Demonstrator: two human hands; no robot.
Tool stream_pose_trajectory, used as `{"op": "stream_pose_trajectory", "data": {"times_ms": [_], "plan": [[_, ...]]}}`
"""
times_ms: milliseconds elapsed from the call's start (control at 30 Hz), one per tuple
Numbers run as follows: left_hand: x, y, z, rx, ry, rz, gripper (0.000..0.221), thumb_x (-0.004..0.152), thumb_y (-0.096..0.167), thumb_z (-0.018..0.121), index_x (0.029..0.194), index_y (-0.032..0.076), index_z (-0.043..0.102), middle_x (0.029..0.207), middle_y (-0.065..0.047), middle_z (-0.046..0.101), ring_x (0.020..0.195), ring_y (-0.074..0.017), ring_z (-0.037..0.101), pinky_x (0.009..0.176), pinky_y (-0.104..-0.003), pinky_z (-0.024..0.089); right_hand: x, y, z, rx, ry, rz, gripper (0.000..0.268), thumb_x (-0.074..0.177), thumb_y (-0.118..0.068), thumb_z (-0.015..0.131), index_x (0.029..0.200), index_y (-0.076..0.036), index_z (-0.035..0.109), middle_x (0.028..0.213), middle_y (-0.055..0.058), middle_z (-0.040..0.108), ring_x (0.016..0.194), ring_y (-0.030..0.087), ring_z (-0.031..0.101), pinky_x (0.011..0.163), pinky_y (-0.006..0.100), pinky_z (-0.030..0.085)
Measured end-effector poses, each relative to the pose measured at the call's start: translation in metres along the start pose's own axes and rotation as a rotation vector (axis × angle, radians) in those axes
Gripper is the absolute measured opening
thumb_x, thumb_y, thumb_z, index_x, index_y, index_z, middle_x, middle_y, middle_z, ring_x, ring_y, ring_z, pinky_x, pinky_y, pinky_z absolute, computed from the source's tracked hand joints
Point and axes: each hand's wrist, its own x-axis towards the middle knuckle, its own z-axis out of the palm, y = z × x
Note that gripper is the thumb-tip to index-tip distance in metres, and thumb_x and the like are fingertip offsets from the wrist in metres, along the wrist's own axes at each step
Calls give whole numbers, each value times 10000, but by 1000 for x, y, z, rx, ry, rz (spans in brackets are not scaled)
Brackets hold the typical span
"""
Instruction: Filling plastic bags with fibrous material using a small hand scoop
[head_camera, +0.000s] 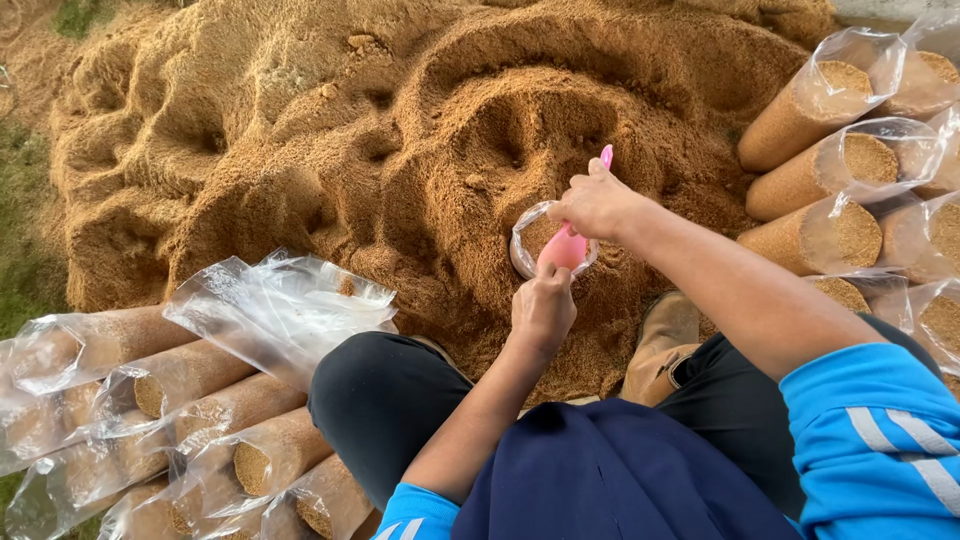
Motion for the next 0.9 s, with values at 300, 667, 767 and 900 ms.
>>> {"op": "stream_pose_trajectory", "data": {"times_ms": [300,667,767,900], "plan": [[4,-8,0,-14,56,4,193,962,43,500,946,-6,686,1026,-161,654,765,-391,740,672,-473,637,1,5,4,-8,76,-58,183,944,-241,661,1123,-274,662,968,24,780,1055,208,663,1193,579,303],[4,7,11,224,-34,28,233,883,69,577,1093,34,671,1063,-114,626,858,-304,721,707,-428,629,-33,15,-11,-60,144,106,212,984,-317,633,1174,-235,676,1019,18,751,1016,206,648,1027,480,389],[9,26,1,398,-70,87,264,892,97,601,1145,50,658,1067,-129,630,923,-297,691,739,-407,617,-30,1,-14,-102,171,41,230,974,-243,636,1201,-251,670,1024,3,759,1042,199,649,1099,513,348],[14,44,-6,486,41,191,212,907,70,638,1110,52,693,1041,-119,656,966,-273,641,747,-393,613,-10,-4,-15,-158,162,-97,264,942,-144,679,1159,-294,689,1023,-11,764,1105,196,660,1214,579,282]]}}
